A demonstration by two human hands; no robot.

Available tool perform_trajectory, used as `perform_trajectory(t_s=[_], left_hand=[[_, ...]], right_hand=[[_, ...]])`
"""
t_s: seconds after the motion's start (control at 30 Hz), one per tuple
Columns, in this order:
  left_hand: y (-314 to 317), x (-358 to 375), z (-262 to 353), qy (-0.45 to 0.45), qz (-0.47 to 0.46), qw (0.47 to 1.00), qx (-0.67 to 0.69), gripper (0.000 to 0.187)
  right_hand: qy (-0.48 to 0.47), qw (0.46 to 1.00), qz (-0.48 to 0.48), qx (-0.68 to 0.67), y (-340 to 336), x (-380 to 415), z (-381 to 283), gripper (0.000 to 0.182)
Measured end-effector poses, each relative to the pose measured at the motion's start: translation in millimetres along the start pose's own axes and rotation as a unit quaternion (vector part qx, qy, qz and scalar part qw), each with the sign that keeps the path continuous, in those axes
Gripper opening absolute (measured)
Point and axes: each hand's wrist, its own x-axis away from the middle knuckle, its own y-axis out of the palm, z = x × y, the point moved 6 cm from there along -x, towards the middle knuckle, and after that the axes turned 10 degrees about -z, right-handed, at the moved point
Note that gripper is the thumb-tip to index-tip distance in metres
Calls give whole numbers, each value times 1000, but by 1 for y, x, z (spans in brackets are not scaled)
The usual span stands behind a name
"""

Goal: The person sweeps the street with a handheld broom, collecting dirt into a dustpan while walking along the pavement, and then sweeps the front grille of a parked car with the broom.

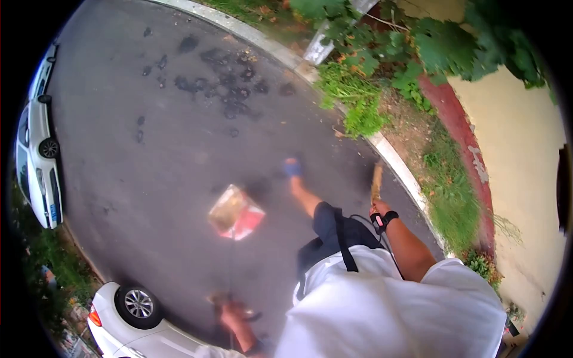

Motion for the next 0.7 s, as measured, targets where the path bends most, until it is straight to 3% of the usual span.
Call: perform_trajectory(t_s=[0.03, 0.1, 0.13, 0.23, 0.33, 0.4, 0.47, 0.53, 0.6, 0.63, 0.7], left_hand=[[-1, -14, 9, 6, 29, 999, -21, 28], [55, 8, 64, -14, 112, 990, -87, 28], [65, 3, 87, -19, 104, 990, -90, 28], [90, -19, 129, -25, 90, 992, -88, 27], [104, -41, 170, -21, 95, 987, -126, 27], [115, -52, 195, -20, 79, 988, -127, 27], [143, -54, 225, -22, 85, 988, -128, 27], [200, -40, 263, -25, 109, 986, -125, 27], [203, -58, 283, -32, 115, 984, -129, 27], [204, -71, 293, -36, 116, 984, -133, 27], [190, -110, 307, -11, 75, 984, -160, 28]], right_hand=[[-11, 1000, 1, -25, 6, -41, 3, 11], [3, 998, 30, 52, 102, -2, -55, 27], [33, 995, -57, 72, 150, -7, -68, 28], [-102, 957, -113, 248, 239, -94, -83, 26], [-42, 987, -87, 129, 380, -17, -114, 21], [-15, 994, -76, 73, 431, 30, -133, 19], [-26, 993, -85, 84, 457, 64, -147, 19], [-121, 973, -94, 169, 457, 79, -154, 18], [-133, 980, -76, 128, 440, 91, -151, 14], [-94, 993, -52, 42, 427, 96, -145, 12], [-58, 995, 6, 81, 399, 117, -141, 14]])
